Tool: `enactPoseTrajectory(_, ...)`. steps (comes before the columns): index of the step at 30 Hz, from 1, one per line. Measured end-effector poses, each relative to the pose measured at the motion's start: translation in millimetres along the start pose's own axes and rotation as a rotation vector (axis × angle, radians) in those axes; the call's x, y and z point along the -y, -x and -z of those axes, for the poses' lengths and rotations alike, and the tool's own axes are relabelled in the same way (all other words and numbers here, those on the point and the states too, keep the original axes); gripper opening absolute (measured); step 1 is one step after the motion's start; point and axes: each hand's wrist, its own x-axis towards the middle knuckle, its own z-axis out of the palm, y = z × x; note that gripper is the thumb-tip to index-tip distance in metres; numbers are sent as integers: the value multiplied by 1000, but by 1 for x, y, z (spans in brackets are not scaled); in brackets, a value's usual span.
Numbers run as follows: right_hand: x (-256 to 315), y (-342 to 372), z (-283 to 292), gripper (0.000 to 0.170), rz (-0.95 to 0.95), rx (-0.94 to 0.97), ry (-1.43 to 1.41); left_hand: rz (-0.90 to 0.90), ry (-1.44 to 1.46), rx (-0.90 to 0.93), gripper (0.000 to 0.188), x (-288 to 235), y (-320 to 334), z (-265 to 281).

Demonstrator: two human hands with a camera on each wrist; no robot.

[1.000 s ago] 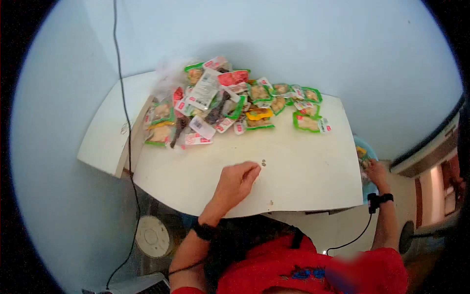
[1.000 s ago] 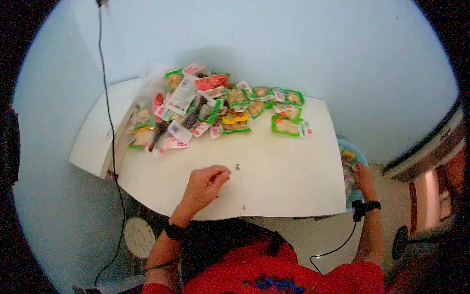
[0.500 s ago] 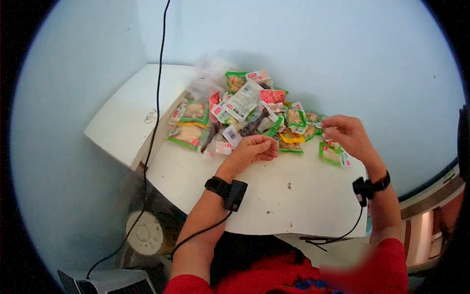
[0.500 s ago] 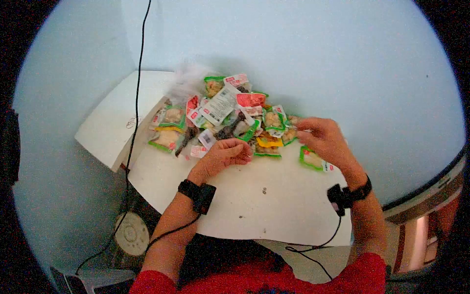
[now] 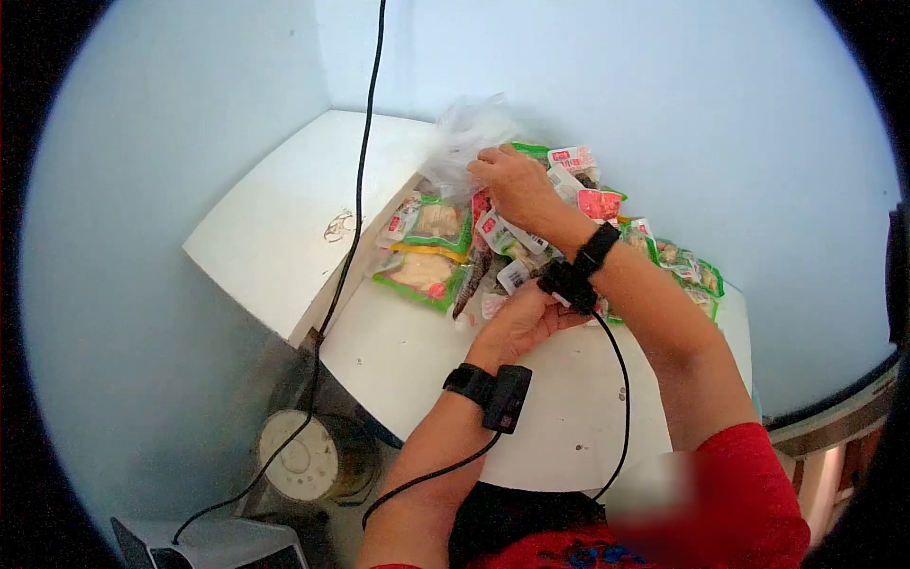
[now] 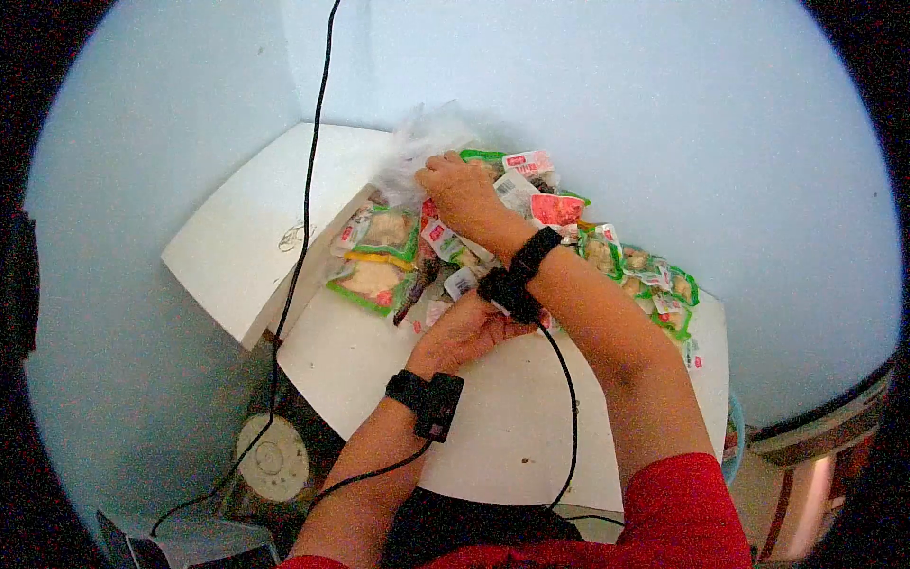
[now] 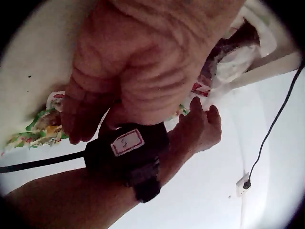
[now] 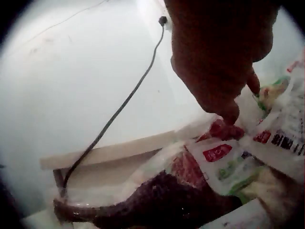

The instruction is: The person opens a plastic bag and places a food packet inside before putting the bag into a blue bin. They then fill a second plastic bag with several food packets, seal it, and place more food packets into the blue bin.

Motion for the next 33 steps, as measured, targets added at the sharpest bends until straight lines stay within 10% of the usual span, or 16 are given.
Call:
enactPoseTrajectory(3,-10,-3,-13,13,-89,121,46,-5,29,-38,22,-2,-1,1)
enactPoseTrajectory(16,-5,11,117,16,-783,-452,-1579,-83,143,23,34,-8,4,-3)
enactPoseTrajectory(25,13,144,155,16,-1141,-520,-1619,-135,274,53,106,-16,14,-13)
enactPoseTrajectory(33,9,227,158,17,-1302,-529,-1683,-105,-166,-46,51,-5,15,-10)
